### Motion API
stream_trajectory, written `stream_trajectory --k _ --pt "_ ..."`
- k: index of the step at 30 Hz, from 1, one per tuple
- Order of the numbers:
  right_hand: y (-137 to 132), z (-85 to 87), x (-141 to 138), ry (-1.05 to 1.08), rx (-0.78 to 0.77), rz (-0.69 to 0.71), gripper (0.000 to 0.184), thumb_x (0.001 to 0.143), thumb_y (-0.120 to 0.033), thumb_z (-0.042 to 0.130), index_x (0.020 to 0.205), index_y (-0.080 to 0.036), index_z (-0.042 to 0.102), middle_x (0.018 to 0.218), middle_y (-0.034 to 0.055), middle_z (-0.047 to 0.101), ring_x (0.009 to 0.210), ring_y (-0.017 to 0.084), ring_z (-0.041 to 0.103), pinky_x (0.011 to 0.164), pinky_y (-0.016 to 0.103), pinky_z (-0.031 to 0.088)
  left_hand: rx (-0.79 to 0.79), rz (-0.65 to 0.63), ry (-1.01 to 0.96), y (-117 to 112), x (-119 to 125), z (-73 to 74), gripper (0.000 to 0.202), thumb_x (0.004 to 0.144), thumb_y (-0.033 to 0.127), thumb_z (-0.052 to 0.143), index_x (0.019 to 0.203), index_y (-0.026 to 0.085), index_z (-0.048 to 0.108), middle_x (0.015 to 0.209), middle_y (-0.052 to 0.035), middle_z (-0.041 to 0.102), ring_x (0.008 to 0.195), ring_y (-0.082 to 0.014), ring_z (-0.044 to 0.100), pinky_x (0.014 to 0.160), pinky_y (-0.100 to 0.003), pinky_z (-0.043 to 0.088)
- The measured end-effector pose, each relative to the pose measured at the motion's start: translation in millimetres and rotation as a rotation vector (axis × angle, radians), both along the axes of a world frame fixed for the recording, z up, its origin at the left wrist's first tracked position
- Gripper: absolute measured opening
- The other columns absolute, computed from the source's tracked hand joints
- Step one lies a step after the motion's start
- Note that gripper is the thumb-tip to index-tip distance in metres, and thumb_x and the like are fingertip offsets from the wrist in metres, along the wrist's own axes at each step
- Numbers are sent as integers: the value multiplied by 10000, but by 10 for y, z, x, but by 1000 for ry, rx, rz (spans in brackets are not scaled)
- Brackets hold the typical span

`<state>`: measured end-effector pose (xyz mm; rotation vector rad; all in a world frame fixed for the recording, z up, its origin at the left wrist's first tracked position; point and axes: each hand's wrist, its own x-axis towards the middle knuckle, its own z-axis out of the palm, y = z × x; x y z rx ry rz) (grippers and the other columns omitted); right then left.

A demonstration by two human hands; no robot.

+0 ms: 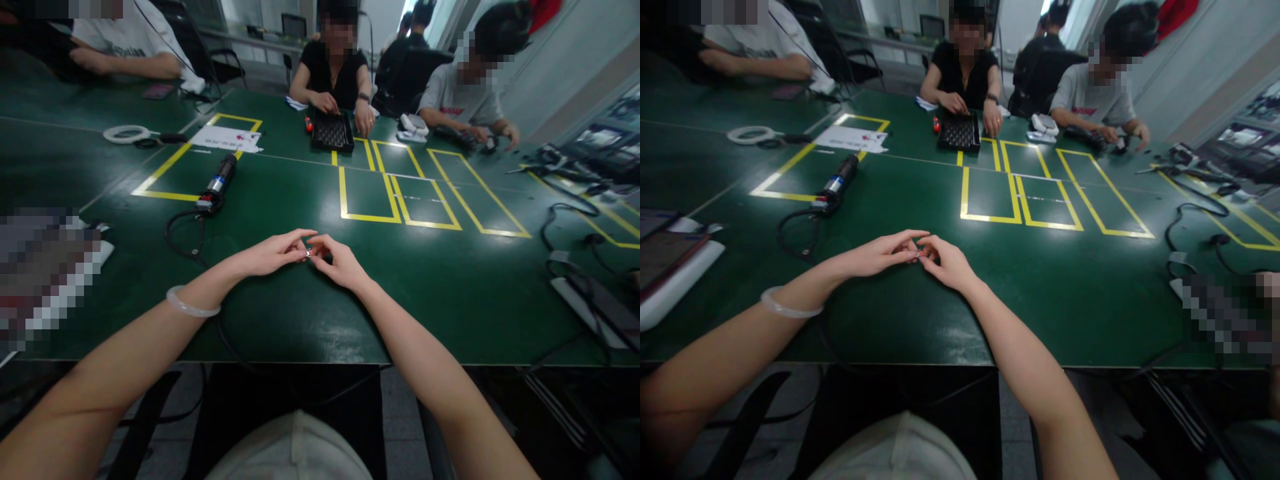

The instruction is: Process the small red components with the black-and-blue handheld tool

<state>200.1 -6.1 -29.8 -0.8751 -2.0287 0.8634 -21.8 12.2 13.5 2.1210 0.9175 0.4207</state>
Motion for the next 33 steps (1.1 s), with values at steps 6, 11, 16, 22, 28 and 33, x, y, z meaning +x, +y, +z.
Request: stream_trajectory --k 6,11,16,22,28,33 --pt "-5 29 -13 -44 9 21 148 928 -241 562 1059 -209 622 1002 38 701 879 159 647 850 311 522 4 -10 -9 -20 -19 -38 574 996 408 485 1525 207 389 990 -66 667 904 -195 647 786 -286 485" --pt "22 12 1 3 8 -64 158 939 -284 578 1050 -192 640 957 37 698 856 155 647 808 294 511 55 34 -50 -14 -18 -70 486 921 371 619 1359 207 488 1113 -77 684 1021 -211 670 887 -326 510" --pt "43 -32 -4 52 -80 -92 192 929 -320 599 1063 -195 653 951 34 722 853 155 664 806 297 517 294 77 20 -30 -13 -77 333 908 352 632 1193 201 549 1140 -80 665 1033 -227 660 906 -354 509" --pt "61 -67 -15 186 -262 -30 233 928 -378 601 1048 -183 646 890 36 738 836 161 697 820 315 540 457 77 96 -109 20 -2 238 980 382 527 1097 210 642 1079 -80 680 1009 -240 654 864 -349 486" --pt "42 -63 -26 214 -227 -22 328 868 -357 668 1136 -209 550 884 15 710 791 148 672 796 308 537 327 180 -3 -94 29 1 269 968 413 562 1059 180 661 1009 -64 717 930 -217 683 840 -330 504" --pt "5 -14 -33 134 -96 -36 222 872 -299 646 1061 -224 558 892 4 702 777 141 654 820 318 539 194 187 -97 -99 49 -14 272 945 410 595 1092 185 633 1013 -62 726 935 -209 695 848 -319 522"
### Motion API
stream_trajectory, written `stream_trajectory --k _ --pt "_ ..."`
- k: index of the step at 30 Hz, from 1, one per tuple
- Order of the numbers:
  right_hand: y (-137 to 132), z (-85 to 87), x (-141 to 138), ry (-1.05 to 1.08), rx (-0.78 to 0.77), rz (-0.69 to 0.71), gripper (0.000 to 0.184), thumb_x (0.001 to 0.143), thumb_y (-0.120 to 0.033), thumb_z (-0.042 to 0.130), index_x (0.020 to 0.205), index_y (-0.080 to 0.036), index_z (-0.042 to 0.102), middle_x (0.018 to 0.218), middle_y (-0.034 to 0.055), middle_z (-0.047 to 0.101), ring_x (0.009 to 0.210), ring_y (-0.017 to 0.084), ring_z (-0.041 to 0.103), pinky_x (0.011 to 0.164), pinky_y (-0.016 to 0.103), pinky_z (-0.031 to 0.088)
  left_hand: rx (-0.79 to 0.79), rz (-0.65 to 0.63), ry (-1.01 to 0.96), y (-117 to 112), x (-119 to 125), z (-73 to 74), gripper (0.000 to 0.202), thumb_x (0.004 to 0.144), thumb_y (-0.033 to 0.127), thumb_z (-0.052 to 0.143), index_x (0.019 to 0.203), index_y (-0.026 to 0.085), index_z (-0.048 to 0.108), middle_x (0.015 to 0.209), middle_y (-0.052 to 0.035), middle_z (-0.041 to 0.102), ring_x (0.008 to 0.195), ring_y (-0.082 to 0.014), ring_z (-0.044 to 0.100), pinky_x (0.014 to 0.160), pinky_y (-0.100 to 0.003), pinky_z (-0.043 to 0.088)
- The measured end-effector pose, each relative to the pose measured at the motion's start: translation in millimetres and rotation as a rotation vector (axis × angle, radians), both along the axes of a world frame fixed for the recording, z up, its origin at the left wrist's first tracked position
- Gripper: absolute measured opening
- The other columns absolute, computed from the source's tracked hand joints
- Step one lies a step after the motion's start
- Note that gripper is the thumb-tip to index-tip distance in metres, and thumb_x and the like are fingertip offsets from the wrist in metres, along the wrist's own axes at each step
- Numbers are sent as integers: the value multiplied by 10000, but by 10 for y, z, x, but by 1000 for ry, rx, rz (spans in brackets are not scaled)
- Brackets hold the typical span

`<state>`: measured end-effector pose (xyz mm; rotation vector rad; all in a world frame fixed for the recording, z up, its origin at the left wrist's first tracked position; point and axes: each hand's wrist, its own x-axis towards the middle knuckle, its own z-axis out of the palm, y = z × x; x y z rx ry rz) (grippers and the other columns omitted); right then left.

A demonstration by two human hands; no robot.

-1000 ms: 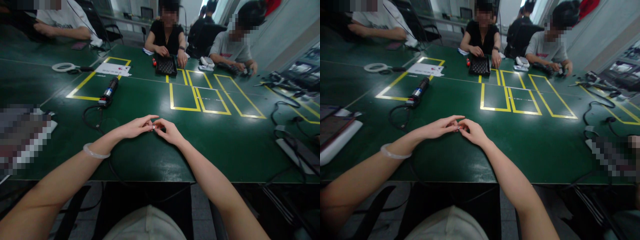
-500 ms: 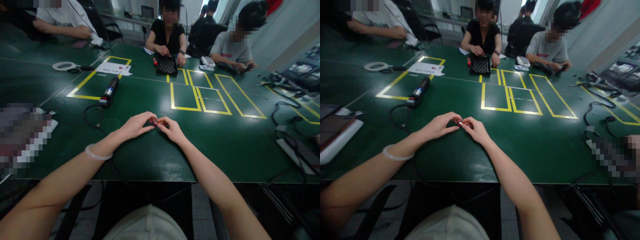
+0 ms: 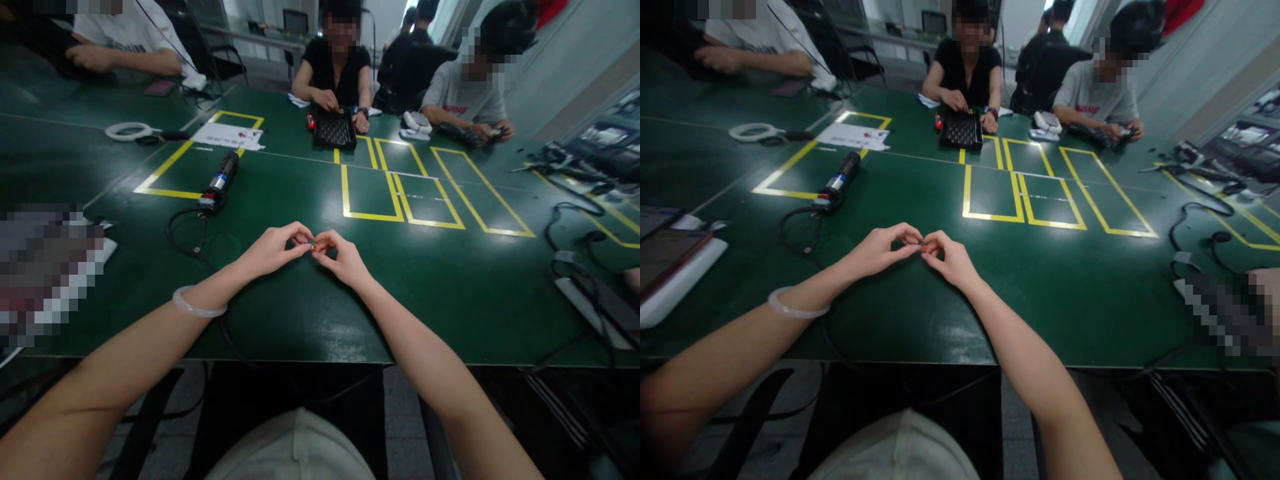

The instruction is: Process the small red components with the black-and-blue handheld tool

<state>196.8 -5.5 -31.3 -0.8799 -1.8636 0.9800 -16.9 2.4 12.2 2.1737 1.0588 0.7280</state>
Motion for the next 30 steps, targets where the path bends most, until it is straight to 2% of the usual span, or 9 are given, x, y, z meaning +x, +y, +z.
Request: stream_trajectory --k 5,9,12,14,18,20,23,27,30 --pt "-5 26 15 -88 55 -34 135 896 -282 615 1013 -223 586 922 14 703 821 151 661 820 309 535 -19 -11 19 29 -10 -14 314 962 442 578 1140 188 619 1012 -60 722 945 -213 689 821 -311 513" --pt "18 17 41 -101 81 -87 136 904 -286 616 1017 -209 613 890 17 695 802 153 646 794 299 521 167 179 132 221 -233 26 383 980 475 521 1208 182 617 1204 -97 661 1090 -258 634 928 -364 496" --pt "33 9 49 -98 77 -116 151 901 -305 622 1013 -204 624 886 24 697 814 162 649 794 303 517 341 459 322 459 -646 7 446 948 443 549 1306 179 584 1357 -123 557 1279 -311 502 1098 -434 394" --pt "37 5 45 -87 79 -115 156 898 -308 623 1011 -201 625 881 26 697 811 164 649 791 303 517 380 605 427 618 -1004 -56 547 909 411 612 1378 137 548 1439 -148 488 1330 -329 433 1148 -461 344" --pt "29 -4 34 -76 90 -95 150 899 -298 621 1013 -200 626 869 22 695 786 156 645 775 295 513 254 769 524 865 -1653 -242 789 842 422 714 1469 16 460 1497 -204 434 1318 -334 420 1150 -519 345" --pt "26 -7 36 -81 89 -95 146 899 -298 622 1011 -204 626 870 19 695 784 153 644 774 293 512 165 760 547 953 -1848 -315 856 839 474 721 1490 -3 434 1493 -211 444 1302 -317 438 1145 -501 354" --pt "27 -7 44 -87 84 -102 150 898 -300 626 1012 -204 631 865 18 693 785 154 642 780 295 511 85 708 575 1046 -1957 -355 820 871 494 682 1485 2 452 1458 -198 488 1242 -289 483 1129 -466 366" --pt "32 -4 48 -90 79 -113 153 894 -301 633 1006 -197 637 855 20 692 779 155 638 780 297 509 28 704 593 1077 -1905 -321 768 890 467 659 1486 21 474 1411 -199 519 1160 -284 541 1076 -457 412" --pt "29 -1 42 -94 70 -112 146 892 -299 636 996 -196 637 860 23 694 783 156 640 784 298 510 87 676 578 1034 -1810 -308 755 866 468 676 1446 12 518 1356 -214 536 1107 -300 577 1018 -478 456"
